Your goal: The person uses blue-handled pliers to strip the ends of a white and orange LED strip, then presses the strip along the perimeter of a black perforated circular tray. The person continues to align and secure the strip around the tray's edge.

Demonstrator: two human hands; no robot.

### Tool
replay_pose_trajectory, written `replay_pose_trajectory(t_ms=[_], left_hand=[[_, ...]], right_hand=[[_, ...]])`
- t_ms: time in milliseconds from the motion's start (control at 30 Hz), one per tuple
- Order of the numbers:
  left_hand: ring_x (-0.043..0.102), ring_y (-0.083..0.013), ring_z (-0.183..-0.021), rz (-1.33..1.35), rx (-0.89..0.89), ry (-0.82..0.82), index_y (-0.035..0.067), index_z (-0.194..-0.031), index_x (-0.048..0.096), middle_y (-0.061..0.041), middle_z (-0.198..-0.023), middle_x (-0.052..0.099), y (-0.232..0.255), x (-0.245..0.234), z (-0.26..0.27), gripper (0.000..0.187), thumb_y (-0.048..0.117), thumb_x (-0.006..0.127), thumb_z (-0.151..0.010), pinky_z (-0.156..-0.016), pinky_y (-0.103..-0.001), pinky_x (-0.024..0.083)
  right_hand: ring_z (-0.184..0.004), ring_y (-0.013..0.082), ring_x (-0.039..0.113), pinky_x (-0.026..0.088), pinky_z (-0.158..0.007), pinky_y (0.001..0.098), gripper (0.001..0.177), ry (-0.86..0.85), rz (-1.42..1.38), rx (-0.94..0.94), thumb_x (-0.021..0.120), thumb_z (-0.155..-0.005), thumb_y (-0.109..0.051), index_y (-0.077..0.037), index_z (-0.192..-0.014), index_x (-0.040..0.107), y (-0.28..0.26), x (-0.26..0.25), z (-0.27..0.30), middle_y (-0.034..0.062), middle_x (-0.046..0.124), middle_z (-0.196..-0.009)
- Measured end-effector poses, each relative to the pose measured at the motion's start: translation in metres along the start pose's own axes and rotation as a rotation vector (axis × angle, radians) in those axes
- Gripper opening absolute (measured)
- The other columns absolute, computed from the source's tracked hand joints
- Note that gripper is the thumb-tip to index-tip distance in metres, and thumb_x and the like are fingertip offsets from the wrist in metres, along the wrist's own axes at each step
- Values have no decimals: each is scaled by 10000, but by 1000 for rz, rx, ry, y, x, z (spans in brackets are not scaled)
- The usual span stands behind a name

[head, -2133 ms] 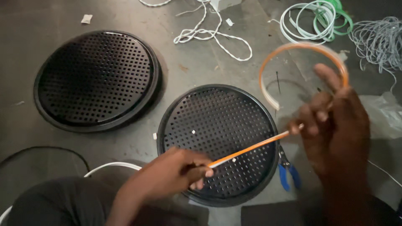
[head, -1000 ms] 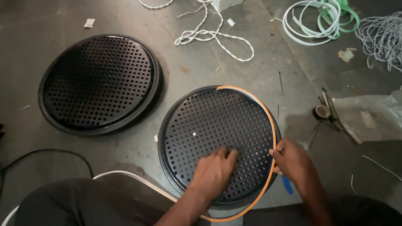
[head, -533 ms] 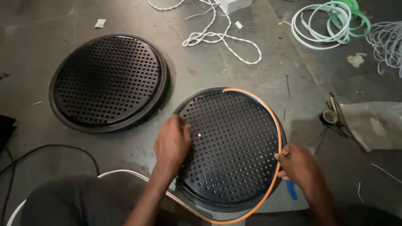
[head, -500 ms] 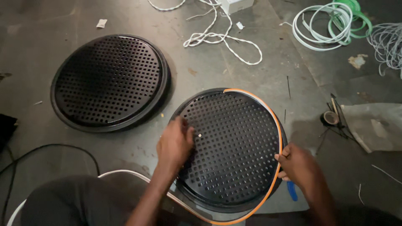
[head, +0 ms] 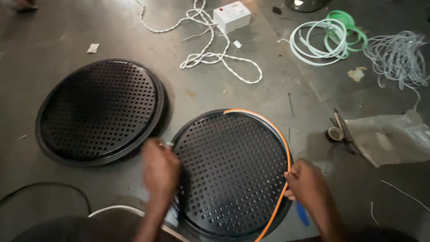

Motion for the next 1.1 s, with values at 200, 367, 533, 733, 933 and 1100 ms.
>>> replay_pose_trajectory(t_ms=[200,367,533,733,933,1100], left_hand=[[738,-331,-976,56,-135,-674,120,-1110,722,-144,-1074,760,34,-18,23,358,414,634,-925,-847,-441,561],[728,-361,-906,8,108,-853,166,-1081,758,-123,-974,777,79,-10,68,310,393,649,-901,-815,-482,558],[685,-435,-850,77,514,-402,58,-962,655,-201,-984,696,104,38,-2,126,161,625,-895,-746,-536,544],[655,-323,-1051,3,777,-358,143,-1118,701,-114,-1061,703,129,132,-64,369,131,665,-751,-878,-472,486],[646,-265,-1089,-41,946,-582,179,-1005,770,-72,-1066,709,117,158,-86,222,178,681,-802,-917,-440,472],[655,-282,-1099,7,1065,-523,248,-1169,783,-81,-1146,702,102,148,-86,381,103,652,-842,-954,-429,470]], right_hand=[[-799,399,725,550,-702,475,283,153,306,-260,765,-810,-94,-52,-1050,622,-23,-12,12,221,719,-855],[-963,450,667,497,-835,529,370,158,378,-234,752,-801,-90,-132,-1138,607,-25,-20,17,231,705,-928],[-1010,467,639,492,-858,554,385,143,464,-161,752,-833,-142,-167,-1181,587,-26,-15,12,233,699,-986],[-1051,453,637,499,-909,532,491,156,454,-220,750,-808,-144,-219,-1263,582,-33,-15,9,231,701,-1023],[-1070,435,617,488,-890,531,554,113,434,-235,735,-797,-83,-241,-1299,561,-42,-20,13,189,703,-1030],[-996,397,653,511,-881,504,549,121,435,-229,741,-792,-78,-243,-1294,589,-40,-17,10,175,707,-964]])
Point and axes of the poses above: each hand's wrist, its own z-axis away from the middle knuckle, its own x-axis out of the palm, y = z × x, the point moved 4 cm from there along -z, towards the middle knuckle
